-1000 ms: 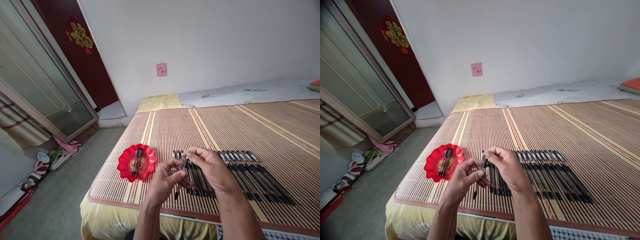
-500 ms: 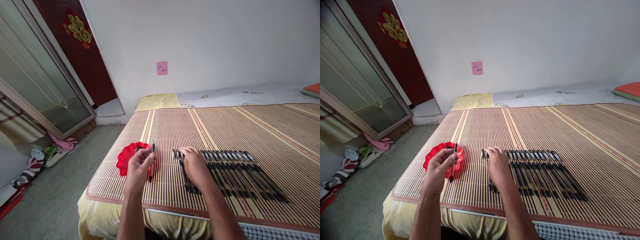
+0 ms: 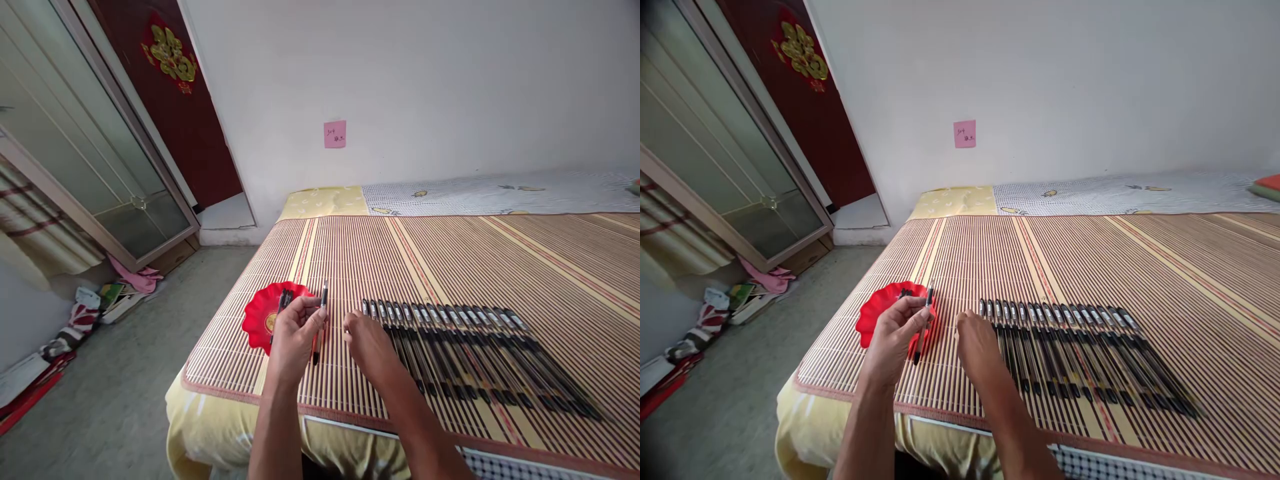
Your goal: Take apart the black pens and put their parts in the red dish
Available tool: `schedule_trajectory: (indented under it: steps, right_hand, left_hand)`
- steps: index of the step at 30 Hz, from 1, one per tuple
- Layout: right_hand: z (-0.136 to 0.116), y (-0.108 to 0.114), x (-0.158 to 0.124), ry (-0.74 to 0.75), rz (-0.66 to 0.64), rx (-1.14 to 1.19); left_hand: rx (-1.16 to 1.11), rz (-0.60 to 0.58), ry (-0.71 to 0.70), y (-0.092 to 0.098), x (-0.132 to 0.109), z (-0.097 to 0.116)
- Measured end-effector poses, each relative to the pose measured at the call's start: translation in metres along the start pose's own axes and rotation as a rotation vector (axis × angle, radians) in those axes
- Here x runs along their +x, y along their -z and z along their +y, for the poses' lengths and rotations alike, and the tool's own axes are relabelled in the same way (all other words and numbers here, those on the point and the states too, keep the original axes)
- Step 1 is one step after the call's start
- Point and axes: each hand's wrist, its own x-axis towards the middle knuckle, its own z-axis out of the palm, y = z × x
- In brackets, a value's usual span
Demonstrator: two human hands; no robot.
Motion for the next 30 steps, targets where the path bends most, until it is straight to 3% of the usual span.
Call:
schedule_trajectory:
  steps: [3,11,15,18,25,30]
  right_hand:
    - [-0.004,0.0,-0.001,-0.038,0.035,-0.003]
    - [-0.006,0.0,-0.003,-0.081,-0.055,0.039]
    - [-0.003,0.005,-0.004,-0.088,-0.04,0.1]
    - [0.005,0.015,-0.007,-0.046,0.095,0.314]
    - [0.038,0.042,-0.016,-0.041,0.554,0.63]
    - [0.042,0.054,-0.021,-0.036,0.672,1.196]
  left_hand:
    - [0.032,-0.029,0.005,-0.001,-0.001,0.0]
    - [0.084,-0.096,-0.022,-0.002,0.001,-0.006]
    - [0.093,-0.109,-0.022,-0.004,0.0,-0.006]
    - [0.091,-0.116,-0.023,-0.004,0.0,-0.006]
    - [0.143,-0.163,-0.002,-0.004,0.001,-0.015]
    - [0.223,-0.207,0.007,-0.011,-0.001,-0.015]
